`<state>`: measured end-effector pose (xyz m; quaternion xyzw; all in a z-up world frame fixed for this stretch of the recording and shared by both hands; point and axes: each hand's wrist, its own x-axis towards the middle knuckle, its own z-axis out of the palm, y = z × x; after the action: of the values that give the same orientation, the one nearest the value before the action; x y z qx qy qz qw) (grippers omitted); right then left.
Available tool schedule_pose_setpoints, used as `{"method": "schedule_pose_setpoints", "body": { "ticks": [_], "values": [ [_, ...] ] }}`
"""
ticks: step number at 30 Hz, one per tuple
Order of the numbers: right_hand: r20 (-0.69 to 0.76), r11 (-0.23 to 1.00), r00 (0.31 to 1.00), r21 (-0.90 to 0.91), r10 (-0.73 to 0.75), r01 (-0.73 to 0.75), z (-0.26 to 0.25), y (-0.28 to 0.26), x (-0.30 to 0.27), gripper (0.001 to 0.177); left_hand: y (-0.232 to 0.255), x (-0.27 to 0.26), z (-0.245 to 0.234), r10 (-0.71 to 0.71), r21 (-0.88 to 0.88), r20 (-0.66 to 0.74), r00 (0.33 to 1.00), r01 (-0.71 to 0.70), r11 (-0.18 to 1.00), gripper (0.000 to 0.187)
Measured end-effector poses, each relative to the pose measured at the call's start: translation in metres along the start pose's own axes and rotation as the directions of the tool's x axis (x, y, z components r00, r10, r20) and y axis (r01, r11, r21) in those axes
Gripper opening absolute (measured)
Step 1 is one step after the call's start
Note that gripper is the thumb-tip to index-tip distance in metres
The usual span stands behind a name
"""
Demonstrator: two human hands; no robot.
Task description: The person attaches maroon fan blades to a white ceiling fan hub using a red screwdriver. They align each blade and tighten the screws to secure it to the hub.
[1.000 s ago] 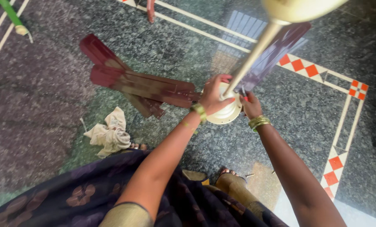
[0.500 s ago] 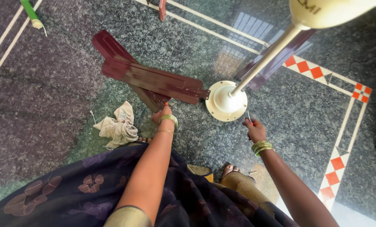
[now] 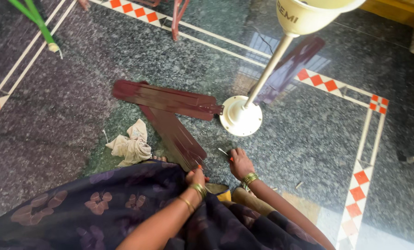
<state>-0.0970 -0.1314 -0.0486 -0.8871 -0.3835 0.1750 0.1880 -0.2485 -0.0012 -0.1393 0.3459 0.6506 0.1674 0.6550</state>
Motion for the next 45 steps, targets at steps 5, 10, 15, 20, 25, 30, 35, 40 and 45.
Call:
{"method": "schedule_pose_setpoints", "body": {
  "ticks": [5, 10, 15, 20, 25, 30, 35, 40, 45],
  "values": [
    [-0.073, 0.989, 0.992, 0.094, -0.107, 0.113, -0.061, -0.032, -0.026, 0.078, -0.013, -0.082, -0.009, -0.071, 0.08, 0.095, 0.993, 0.064, 0.995, 0.035],
    [-0.235, 0.841, 0.923, 0.389, -0.303, 0.376, -0.103, -0.075, -0.039, 0.085, 0.042, -0.199, 0.004, -0.387, -0.004, 0.201, 0.9, 0.396, 0.918, 0.025],
    [-0.371, 0.757, 0.841, 0.388, -0.394, 0.526, -0.148, -0.09, -0.038, 0.055, 0.124, -0.295, 0.005, -0.434, -0.156, 0.483, 0.761, 0.562, 0.812, 0.028],
    [-0.284, 0.644, 0.838, 0.541, -0.466, 0.541, -0.193, -0.089, -0.039, 0.044, 0.188, -0.36, 0.0, -0.342, -0.118, 0.685, 0.643, 0.562, 0.819, 0.026],
    [-0.296, 0.419, 0.823, 0.747, -0.485, 0.516, -0.217, -0.1, -0.044, 0.025, 0.257, -0.415, 0.0, -0.313, -0.038, 0.757, 0.574, 0.516, 0.856, 0.029],
    [-0.44, 0.786, 0.887, 0.496, -0.139, 0.369, -0.256, -0.043, -0.095, 0.016, 0.319, -0.393, -0.007, -0.178, 0.109, 0.97, 0.165, 0.359, 0.927, 0.041],
    [-0.549, 0.533, 0.759, 0.783, 0.351, 0.32, -0.291, 0.02, -0.135, 0.019, 0.35, -0.252, 0.088, 0.541, -0.235, 0.787, 0.296, -0.668, 0.706, 0.035],
    [-0.728, 0.961, 0.671, 0.264, 0.141, 0.084, -0.323, 0.046, -0.139, 0.014, 0.307, -0.09, 0.22, -0.025, 0.237, 0.971, 0.236, -0.962, 0.135, 0.094],
    [-0.654, 0.991, 0.75, 0.133, 0.104, -0.021, -0.309, 0.053, -0.101, 0.019, 0.247, -0.012, 0.263, -0.096, 0.159, 0.983, 0.154, -0.986, 0.042, 0.066]
  ]
}}
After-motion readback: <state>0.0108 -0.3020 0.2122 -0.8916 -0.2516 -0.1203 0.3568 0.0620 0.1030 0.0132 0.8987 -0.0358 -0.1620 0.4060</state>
